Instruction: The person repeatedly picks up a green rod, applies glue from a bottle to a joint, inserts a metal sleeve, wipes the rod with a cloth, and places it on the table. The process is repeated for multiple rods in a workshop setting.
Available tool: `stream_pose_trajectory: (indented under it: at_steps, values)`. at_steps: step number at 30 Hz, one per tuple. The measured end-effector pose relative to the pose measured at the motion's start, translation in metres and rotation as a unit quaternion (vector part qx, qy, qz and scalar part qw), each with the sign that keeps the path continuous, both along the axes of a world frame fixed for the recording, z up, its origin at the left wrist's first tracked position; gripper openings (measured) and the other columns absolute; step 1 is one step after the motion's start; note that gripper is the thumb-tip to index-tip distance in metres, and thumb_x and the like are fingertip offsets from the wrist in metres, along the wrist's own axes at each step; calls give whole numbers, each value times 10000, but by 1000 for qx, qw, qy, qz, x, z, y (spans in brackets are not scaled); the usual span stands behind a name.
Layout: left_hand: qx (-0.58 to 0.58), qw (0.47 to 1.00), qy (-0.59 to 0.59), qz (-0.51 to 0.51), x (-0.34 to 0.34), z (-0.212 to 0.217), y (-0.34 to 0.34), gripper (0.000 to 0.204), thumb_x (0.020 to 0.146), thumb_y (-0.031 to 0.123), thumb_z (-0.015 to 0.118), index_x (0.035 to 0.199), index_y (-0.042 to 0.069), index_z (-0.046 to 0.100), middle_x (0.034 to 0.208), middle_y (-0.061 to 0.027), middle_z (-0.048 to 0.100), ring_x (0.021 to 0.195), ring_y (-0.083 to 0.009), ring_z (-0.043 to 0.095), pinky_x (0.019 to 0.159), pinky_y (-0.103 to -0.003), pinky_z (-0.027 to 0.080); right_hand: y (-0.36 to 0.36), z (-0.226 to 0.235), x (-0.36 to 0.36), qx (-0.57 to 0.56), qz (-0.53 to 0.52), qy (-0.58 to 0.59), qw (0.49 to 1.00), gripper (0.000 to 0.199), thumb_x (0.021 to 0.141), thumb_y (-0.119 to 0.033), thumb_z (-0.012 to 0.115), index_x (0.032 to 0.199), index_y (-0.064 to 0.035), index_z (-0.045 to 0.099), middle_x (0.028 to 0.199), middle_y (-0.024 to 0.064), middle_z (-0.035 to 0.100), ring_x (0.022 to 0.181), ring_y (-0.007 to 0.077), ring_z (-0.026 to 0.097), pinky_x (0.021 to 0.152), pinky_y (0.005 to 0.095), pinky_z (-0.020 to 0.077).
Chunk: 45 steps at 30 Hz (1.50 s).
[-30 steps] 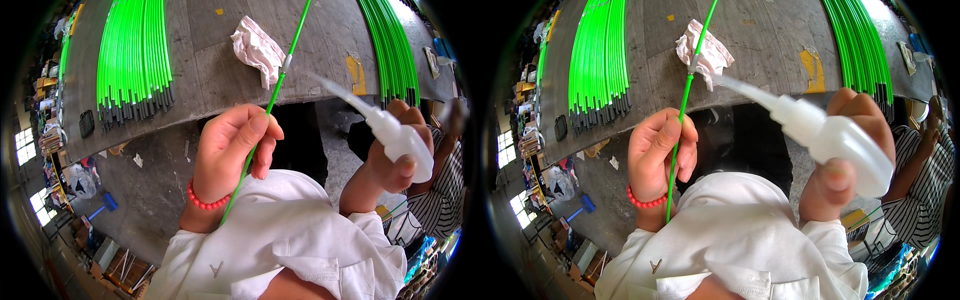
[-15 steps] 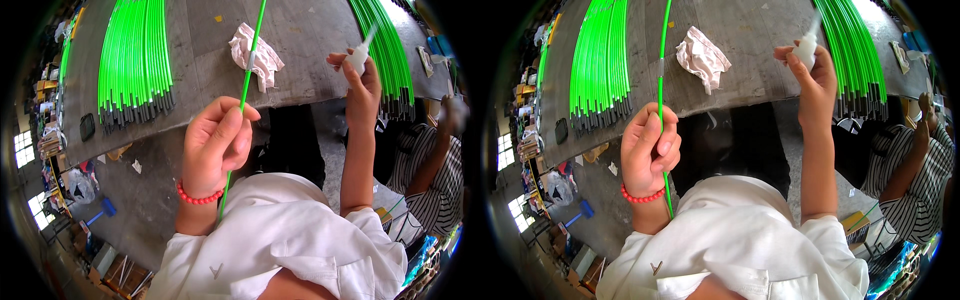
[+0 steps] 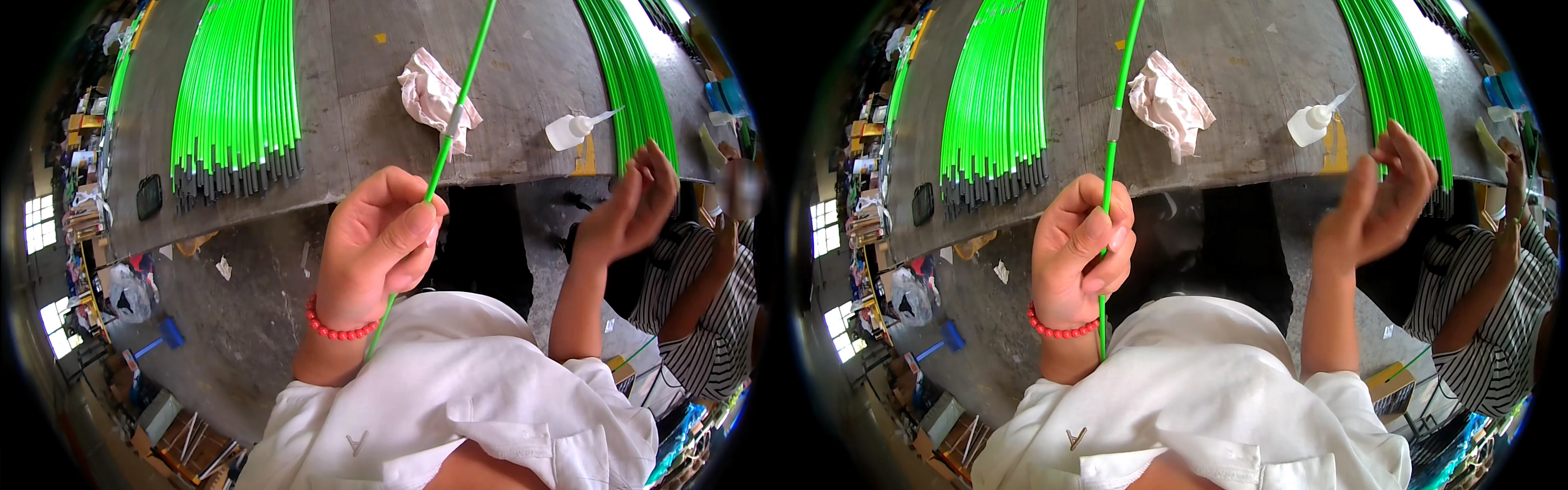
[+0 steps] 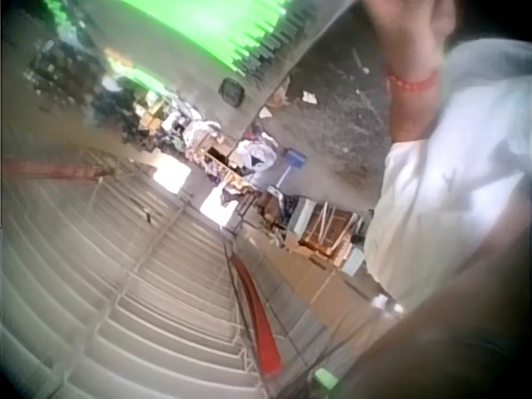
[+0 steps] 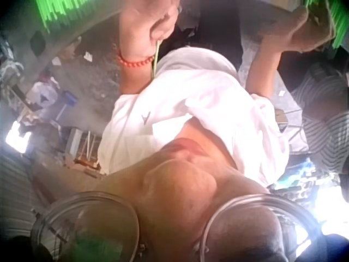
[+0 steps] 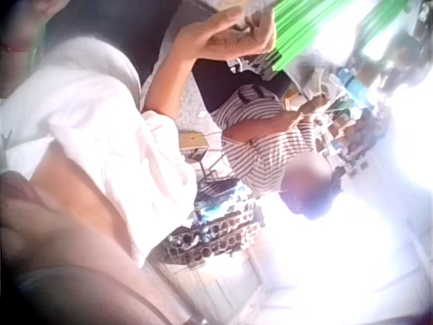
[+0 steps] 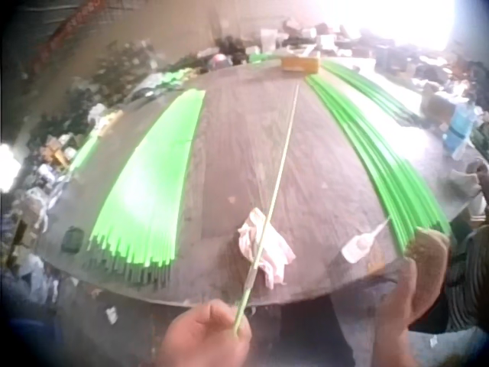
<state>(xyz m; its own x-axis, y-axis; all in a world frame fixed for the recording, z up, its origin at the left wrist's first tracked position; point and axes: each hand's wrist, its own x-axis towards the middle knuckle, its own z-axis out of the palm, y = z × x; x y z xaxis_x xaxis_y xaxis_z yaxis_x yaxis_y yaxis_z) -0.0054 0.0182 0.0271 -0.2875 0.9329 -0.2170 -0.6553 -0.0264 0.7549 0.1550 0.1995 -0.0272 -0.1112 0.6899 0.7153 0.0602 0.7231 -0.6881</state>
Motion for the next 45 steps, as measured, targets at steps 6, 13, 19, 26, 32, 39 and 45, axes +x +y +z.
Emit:
stream_pose_trajectory:
  at_steps: [6, 13, 19, 26, 32, 39, 45]
  values:
    - [-7, 996, -57, -65, 10, -5, 1, 229, 932, 207, 502, 909, -14, 558, 641, 18, 480, 419, -1, 285, 356, -170, 196, -35, 51, -22, -248, 356, 19, 901, 286, 860, -177, 506, 1007, 40, 620, 959, 114, 580, 890, 163, 515, 811, 270, 381]
    - [-10, 995, -61, -74, 12, 2, -6, 238, 926, 211, 509, 886, -23, 528, 641, 8, 465, 417, -4, 266, 352, -172, 175, -42, 44, -52, -393, 504, 142, 756, 179, 871, -157, 561, 965, -19, 624, 918, 80, 580, 922, 174, 476, 833, 301, 337]
    - [5, 983, -134, -122, 10, -6, -9, 248, 927, 235, 508, 855, -1, 474, 653, -6, 445, 405, -1, 246, 327, -169, 151, -44, 38, -48, -404, 524, 103, 743, 217, 850, -226, 597, 908, -20, 631, 869, 64, 520, 848, 163, 444, 778, 296, 328]
    - [6, 978, -175, -113, 15, -13, -12, 188, 924, 184, 515, 861, 6, 515, 620, 1, 474, 419, -6, 263, 363, -179, 167, -43, 39, -49, -384, 523, 78, 756, 196, 815, -216, 629, 783, -23, 634, 834, 42, 472, 806, 158, 436, 715, 271, 331]
    - [-61, 998, -12, -9, 26, -16, -11, 163, 922, 153, 515, 843, 12, 502, 605, 8, 459, 430, -6, 285, 373, -168, 196, -48, 26, -50, -428, 478, 58, 765, 161, 802, -150, 640, 710, -62, 541, 815, 25, 471, 786, 142, 448, 715, 267, 338]
    - [-100, 993, 55, 31, 18, -35, 1, 171, 925, 168, 515, 851, 13, 515, 620, 16, 465, 435, 0, 313, 374, -154, 230, -60, 8, -63, -511, 341, 75, 785, 210, 880, -200, 591, 760, -28, 599, 732, -9, 532, 732, 78, 461, 701, 237, 368]
    - [-49, 998, -25, 44, -19, -26, -11, 167, 941, 198, 482, 924, 41, 536, 681, 20, 460, 447, 0, 259, 355, -139, 179, -35, -6, -72, -96, 152, -141, 974, 220, 787, -233, 668, 838, -33, 594, 822, 42, 565, 800, 185, 524, 729, 315, 395]
